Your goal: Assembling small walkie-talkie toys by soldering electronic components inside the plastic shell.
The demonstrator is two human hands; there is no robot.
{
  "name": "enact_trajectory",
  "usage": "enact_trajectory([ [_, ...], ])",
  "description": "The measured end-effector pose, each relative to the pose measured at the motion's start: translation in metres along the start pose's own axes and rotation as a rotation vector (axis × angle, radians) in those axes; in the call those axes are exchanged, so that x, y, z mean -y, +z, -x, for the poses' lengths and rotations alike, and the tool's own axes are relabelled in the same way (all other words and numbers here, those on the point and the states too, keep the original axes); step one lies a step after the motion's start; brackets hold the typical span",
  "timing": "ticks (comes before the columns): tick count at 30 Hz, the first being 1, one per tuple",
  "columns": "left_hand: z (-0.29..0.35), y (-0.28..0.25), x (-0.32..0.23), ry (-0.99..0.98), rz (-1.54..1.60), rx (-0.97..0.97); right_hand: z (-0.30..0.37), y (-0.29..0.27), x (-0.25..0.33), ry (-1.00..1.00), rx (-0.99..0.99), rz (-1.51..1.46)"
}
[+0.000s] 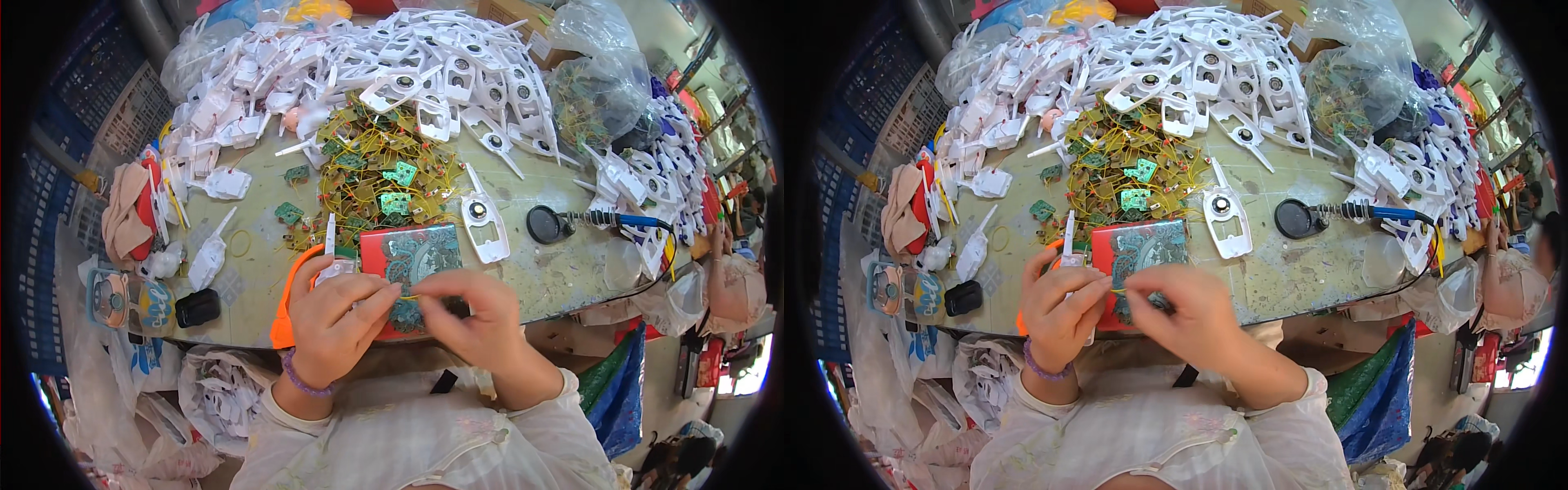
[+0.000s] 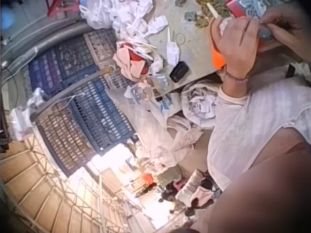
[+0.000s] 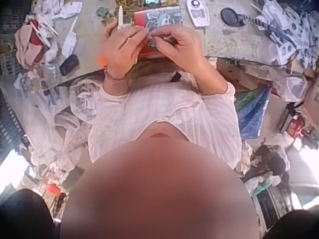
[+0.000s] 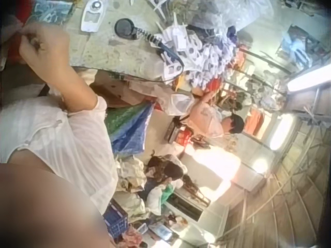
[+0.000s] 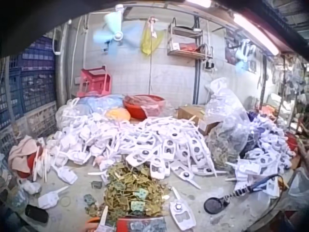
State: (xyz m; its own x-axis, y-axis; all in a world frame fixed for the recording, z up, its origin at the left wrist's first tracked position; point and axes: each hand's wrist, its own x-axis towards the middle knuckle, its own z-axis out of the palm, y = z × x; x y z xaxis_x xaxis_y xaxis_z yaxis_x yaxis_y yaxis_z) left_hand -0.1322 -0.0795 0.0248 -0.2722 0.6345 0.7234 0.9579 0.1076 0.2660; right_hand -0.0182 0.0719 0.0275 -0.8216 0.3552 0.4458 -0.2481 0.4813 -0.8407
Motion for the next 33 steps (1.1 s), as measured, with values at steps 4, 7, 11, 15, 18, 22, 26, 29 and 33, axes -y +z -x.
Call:
enact_trajectory([
  [4, 0.005, -0.002, 0.002, -0.083, 0.071, -0.028, 0.005, -0.033, -0.039, 0.034, -0.169, 0.571],
  [7, 0.002, 0.003, 0.0, -0.15, 0.127, -0.055, 0.02, -0.053, -0.074, 0.033, -0.017, 0.927],
  [11, 0.0, 0.003, 0.001, -0.188, 0.147, -0.104, 0.031, -0.055, -0.092, -0.037, -0.009, 0.973],
  [15, 0.002, 0.004, 0.001, -0.25, 0.221, -0.139, 0.029, -0.06, -0.069, -0.166, -0.233, 0.827],
  [18, 0.002, 0.005, 0.0, -0.307, 0.277, -0.165, 0.032, -0.066, -0.031, -0.338, -0.121, 0.762],
  [22, 0.002, 0.002, -0.004, -0.31, 0.285, -0.149, 0.034, -0.058, -0.004, -0.502, 0.169, 0.759],
  [26, 0.0, -0.001, -0.005, -0.317, 0.306, -0.11, 0.032, -0.052, 0.002, -0.527, 0.265, 0.721],
  [29, 0.0, -0.002, -0.006, -0.301, 0.304, -0.091, 0.025, -0.043, 0.01, -0.477, 0.254, 0.505],
  [33, 0.0, -0.003, -0.009, -0.265, 0.243, -0.029, 0.001, -0.033, 0.006, -0.588, 0.077, 0.473],
])
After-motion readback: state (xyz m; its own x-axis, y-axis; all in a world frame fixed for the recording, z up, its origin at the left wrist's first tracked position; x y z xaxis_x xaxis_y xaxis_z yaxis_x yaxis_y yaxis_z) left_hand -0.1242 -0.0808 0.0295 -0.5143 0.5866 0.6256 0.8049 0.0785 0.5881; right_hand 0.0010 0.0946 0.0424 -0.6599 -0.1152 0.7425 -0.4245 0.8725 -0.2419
